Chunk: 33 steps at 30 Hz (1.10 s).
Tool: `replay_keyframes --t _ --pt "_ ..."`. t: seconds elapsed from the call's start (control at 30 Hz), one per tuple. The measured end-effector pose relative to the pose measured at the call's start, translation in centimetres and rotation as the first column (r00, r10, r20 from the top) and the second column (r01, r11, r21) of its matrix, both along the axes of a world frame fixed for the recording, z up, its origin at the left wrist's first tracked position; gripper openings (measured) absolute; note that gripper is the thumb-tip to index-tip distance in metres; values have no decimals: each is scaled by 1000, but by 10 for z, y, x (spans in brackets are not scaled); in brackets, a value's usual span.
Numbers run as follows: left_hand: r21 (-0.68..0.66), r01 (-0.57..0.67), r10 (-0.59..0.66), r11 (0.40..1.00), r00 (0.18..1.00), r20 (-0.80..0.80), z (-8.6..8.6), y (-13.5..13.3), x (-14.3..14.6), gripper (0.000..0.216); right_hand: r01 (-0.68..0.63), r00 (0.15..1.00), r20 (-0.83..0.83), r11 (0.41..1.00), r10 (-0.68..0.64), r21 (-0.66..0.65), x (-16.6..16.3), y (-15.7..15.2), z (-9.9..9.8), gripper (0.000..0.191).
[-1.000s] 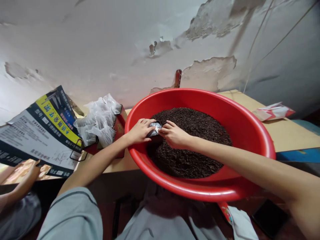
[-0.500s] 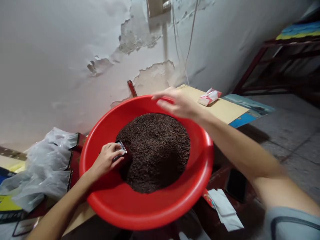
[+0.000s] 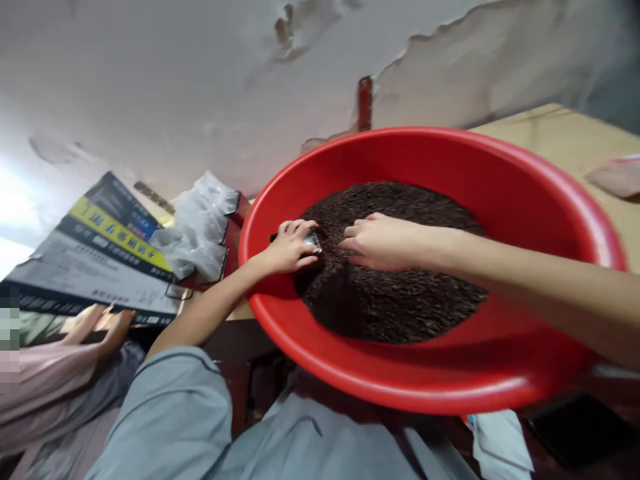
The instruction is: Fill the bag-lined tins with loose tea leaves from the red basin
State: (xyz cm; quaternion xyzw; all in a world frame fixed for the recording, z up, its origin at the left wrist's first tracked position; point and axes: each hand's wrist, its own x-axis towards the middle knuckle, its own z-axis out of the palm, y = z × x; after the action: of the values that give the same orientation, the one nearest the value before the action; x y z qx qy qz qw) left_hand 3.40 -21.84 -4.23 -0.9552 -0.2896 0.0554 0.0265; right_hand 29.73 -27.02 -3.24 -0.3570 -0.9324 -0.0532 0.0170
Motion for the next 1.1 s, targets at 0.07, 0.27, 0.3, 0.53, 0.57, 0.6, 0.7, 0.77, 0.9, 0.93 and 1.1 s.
replay_keyframes --t 0.07,0.27,0.3,0.53,0.57,0.6,0.7,0.77,0.9,0.93,1.1 --pt "45 -1 2 999 1000 -14 -3 -3 -1 36 -74 997 9 996 74 40 -25 2 -13 21" --pt "-127 -23 34 992 996 84 -7 8 -13 32 -143 980 -116 978 161 150 -62 21 -39 28" --pt "-172 -6 29 985 992 127 -7 10 -17 33 -127 976 -154 980 151 152 -64 25 -40 31" --pt "-206 37 44 978 926 374 -5 5 -48 53 -51 976 -199 985 83 162 -69 28 -44 38" --pt "-160 34 26 986 934 357 -4 4 -50 47 -52 979 -186 985 82 164 -68 27 -45 37" --pt "-111 21 15 994 948 318 -4 1 -52 42 -58 980 -176 984 88 168 -67 25 -47 37" --pt "-8 -45 45 999 985 167 -3 -11 -50 42 -84 979 -165 977 117 194 -66 22 -49 36" --pt "30 -82 78 996 989 124 -3 -19 -45 42 -91 981 -150 973 124 211 -68 22 -50 35" --pt "24 -123 120 992 987 109 -2 -27 -38 36 -133 988 -52 966 148 221 -80 25 -48 31" --pt "-10 -133 133 991 985 112 -3 -27 -40 35 -146 988 -19 965 154 219 -84 25 -47 32" --pt "-166 -70 102 984 976 193 -14 -19 -58 58 -45 996 86 979 28 199 -97 13 -45 33"
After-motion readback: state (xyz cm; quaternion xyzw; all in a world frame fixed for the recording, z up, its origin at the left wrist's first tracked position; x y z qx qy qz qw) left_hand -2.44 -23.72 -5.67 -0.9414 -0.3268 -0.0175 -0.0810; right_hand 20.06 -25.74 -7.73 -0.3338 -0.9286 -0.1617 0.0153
